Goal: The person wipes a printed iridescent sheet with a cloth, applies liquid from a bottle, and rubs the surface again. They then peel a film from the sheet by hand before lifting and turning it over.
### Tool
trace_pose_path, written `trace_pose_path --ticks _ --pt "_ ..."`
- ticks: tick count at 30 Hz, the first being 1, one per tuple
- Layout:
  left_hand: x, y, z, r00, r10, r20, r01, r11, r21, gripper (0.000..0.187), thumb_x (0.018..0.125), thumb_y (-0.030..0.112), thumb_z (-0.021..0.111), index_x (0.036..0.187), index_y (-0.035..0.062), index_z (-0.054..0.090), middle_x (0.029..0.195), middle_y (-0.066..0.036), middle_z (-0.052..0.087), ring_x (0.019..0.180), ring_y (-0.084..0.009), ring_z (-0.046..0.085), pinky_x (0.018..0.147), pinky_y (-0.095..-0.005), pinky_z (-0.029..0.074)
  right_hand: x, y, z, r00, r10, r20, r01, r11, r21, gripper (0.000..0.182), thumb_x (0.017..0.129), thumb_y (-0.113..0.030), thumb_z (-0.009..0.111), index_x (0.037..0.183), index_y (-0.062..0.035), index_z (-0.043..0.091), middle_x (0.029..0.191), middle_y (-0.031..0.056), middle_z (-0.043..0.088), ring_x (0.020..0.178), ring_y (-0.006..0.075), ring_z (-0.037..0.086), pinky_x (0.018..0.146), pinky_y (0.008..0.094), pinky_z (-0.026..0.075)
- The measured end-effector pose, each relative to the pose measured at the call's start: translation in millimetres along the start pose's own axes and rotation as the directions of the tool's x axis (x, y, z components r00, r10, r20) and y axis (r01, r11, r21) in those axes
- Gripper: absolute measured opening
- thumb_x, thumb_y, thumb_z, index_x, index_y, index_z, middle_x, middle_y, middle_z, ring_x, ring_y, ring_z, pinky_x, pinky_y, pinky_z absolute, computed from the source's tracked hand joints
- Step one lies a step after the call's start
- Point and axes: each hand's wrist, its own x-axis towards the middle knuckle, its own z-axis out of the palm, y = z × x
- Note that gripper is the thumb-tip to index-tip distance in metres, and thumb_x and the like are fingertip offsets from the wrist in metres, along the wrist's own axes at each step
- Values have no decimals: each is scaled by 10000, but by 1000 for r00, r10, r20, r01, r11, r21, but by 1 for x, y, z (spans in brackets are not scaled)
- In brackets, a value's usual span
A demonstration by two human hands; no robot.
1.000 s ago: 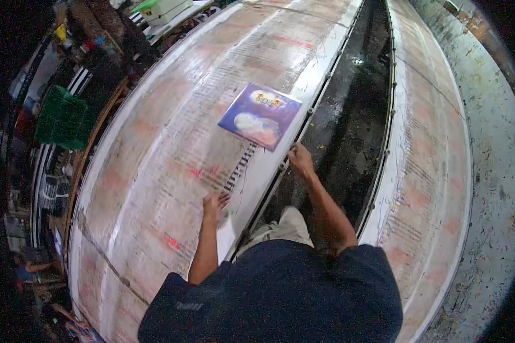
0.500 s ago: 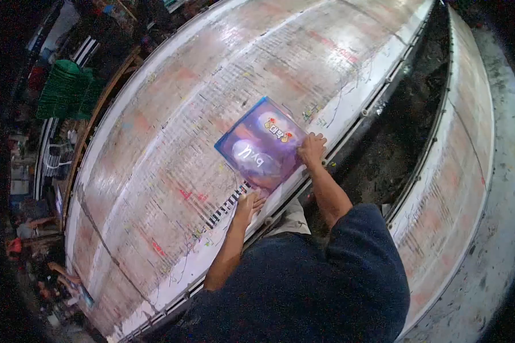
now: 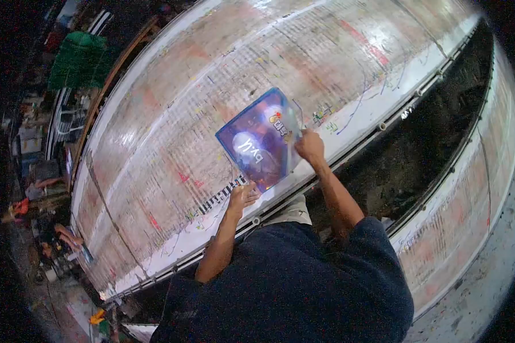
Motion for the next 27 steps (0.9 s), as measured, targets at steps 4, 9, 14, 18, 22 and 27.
trace_pose_path --ticks 4,9,14,18,22,27 --pt "-4 12 -15 987 -148 -62 139 983 -120 565 876 522 620 1150 29 595 1023 -113 681 958 -263 665 952 -439 469 -91 -145 -25 842 -523 132 536 840 -86 196 715 -214 666 839 -62 660 699 194 648 703 401 646 637 476 517" --pt "-98 -71 -79 966 -85 -243 -19 918 -396 561 875 518 621 1151 30 596 1023 -112 682 951 -263 666 946 -440 473 -236 -239 -5 196 -874 444 945 290 152 265 752 -198 639 981 -62 642 880 128 669 800 338 671 626 467 518" --pt "-247 -238 -130 837 -121 -533 -307 702 -642 557 874 512 622 1153 31 597 1023 -112 682 942 -263 667 938 -440 478 -338 -246 75 -170 -899 403 974 -90 210 376 744 -129 618 1107 -31 617 1074 126 600 981 295 621 739 430 514" --pt "-252 -256 -170 751 -208 -627 -475 488 -732 554 873 508 623 1154 32 599 1023 -111 683 936 -263 667 932 -440 481 -414 -283 106 -275 -824 495 940 -123 317 400 745 -72 602 1142 -22 611 1043 109 579 989 289 585 836 410 486" --pt "-240 -258 -261 695 -330 -638 -608 202 -767 550 873 504 624 1155 32 600 1023 -111 683 929 -263 668 925 -441 485 -490 -308 162 -458 -742 490 868 -253 428 313 782 -27 568 1089 5 621 1067 102 578 1022 274 569 836 379 500" --pt "-290 -341 -290 626 -474 -619 -714 -28 -700 546 872 499 625 1156 33 601 1023 -110 684 921 -263 669 918 -441 489 -566 -328 223 -578 -730 365 736 -273 620 246 687 52 608 926 -1 642 1022 116 623 978 302 605 833 404 498"
